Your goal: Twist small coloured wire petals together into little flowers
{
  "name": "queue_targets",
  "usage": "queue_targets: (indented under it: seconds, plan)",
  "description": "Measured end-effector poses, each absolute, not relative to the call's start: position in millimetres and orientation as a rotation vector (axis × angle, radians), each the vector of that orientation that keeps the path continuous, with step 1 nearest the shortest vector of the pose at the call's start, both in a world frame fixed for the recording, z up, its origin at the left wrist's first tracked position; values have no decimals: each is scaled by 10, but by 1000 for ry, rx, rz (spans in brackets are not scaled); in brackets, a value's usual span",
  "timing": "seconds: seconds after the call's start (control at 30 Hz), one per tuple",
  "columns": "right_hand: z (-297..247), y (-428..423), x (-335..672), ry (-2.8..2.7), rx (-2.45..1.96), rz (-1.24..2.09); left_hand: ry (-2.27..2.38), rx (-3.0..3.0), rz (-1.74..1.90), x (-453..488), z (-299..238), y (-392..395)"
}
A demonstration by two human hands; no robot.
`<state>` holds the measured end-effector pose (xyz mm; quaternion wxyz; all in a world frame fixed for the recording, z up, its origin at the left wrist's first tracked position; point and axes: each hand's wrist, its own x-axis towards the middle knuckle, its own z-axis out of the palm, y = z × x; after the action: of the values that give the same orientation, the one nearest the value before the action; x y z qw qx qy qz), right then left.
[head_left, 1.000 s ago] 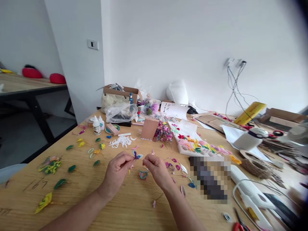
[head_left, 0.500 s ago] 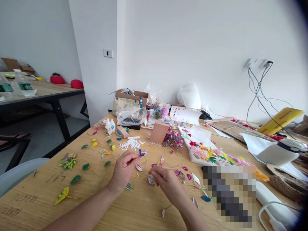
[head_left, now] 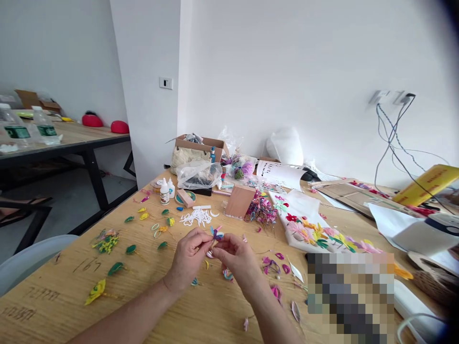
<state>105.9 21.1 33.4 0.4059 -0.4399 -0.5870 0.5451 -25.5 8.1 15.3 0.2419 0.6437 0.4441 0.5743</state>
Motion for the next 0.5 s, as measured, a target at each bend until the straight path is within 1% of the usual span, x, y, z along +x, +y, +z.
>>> queue_targets:
  seconds: [0.07, 0.2, 0.33, 0.5]
  plan:
    - [228, 218, 990, -1289, -1022, 1456, 1203, 1805, 1545, -253, 132, 89]
    - [163, 155, 947, -1013, -967, 1470, 1194, 1902, 1514, -237, 109, 82]
    - [147, 102, 925, -892, -937, 1562, 1243, 2003, 1530, -233, 93, 81]
    - [103, 96, 911, -804, -909, 1566, 1300, 2064, 1596, -232, 83, 92]
